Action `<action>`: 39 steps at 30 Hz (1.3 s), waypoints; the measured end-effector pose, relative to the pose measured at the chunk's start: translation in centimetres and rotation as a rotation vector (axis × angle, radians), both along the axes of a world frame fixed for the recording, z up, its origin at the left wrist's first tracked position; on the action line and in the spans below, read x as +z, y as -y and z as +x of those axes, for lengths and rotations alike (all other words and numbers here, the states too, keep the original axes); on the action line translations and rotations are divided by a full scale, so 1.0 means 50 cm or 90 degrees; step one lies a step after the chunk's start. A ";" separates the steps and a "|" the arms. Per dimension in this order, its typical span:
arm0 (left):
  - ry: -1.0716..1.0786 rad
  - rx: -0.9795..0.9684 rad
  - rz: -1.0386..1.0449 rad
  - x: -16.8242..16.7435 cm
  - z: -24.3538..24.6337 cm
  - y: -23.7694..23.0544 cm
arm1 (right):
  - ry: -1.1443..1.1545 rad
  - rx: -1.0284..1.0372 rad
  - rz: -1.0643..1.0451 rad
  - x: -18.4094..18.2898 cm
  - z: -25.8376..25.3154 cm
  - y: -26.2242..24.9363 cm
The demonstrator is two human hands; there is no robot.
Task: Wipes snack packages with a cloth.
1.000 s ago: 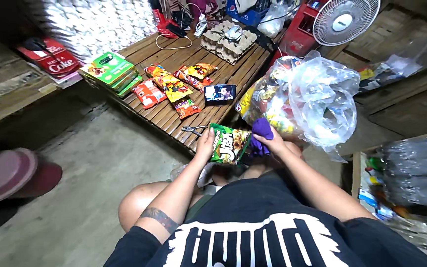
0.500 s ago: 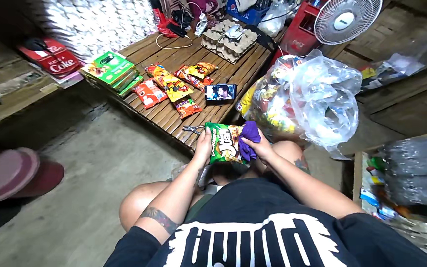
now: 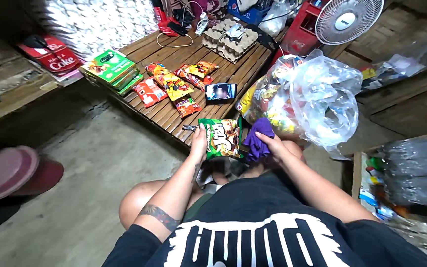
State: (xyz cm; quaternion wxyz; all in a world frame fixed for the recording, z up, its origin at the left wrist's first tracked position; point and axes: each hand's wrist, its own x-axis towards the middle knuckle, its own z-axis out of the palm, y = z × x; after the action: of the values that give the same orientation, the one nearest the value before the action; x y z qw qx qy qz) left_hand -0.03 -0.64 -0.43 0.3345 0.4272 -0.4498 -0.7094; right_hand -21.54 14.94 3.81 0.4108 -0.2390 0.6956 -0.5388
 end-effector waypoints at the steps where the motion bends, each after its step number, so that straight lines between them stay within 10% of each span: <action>1: 0.002 0.003 0.005 0.000 -0.002 -0.003 | 0.032 0.022 0.002 0.003 0.012 -0.001; 15: -0.027 -0.030 0.018 0.008 -0.005 -0.021 | -0.140 0.178 0.098 -0.031 0.051 0.013; 27: 0.004 -0.020 0.069 0.009 -0.004 -0.007 | 0.172 0.032 0.005 0.009 0.042 -0.019; 39: 0.024 -0.013 -0.020 0.005 -0.007 -0.018 | -0.063 0.155 0.054 -0.029 0.064 -0.005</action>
State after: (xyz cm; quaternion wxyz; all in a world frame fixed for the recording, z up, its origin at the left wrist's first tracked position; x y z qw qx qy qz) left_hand -0.37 0.26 -0.19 0.3255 0.4307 -0.4711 -0.6976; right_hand -18.33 15.18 2.34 0.4481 -0.3307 0.7027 -0.4427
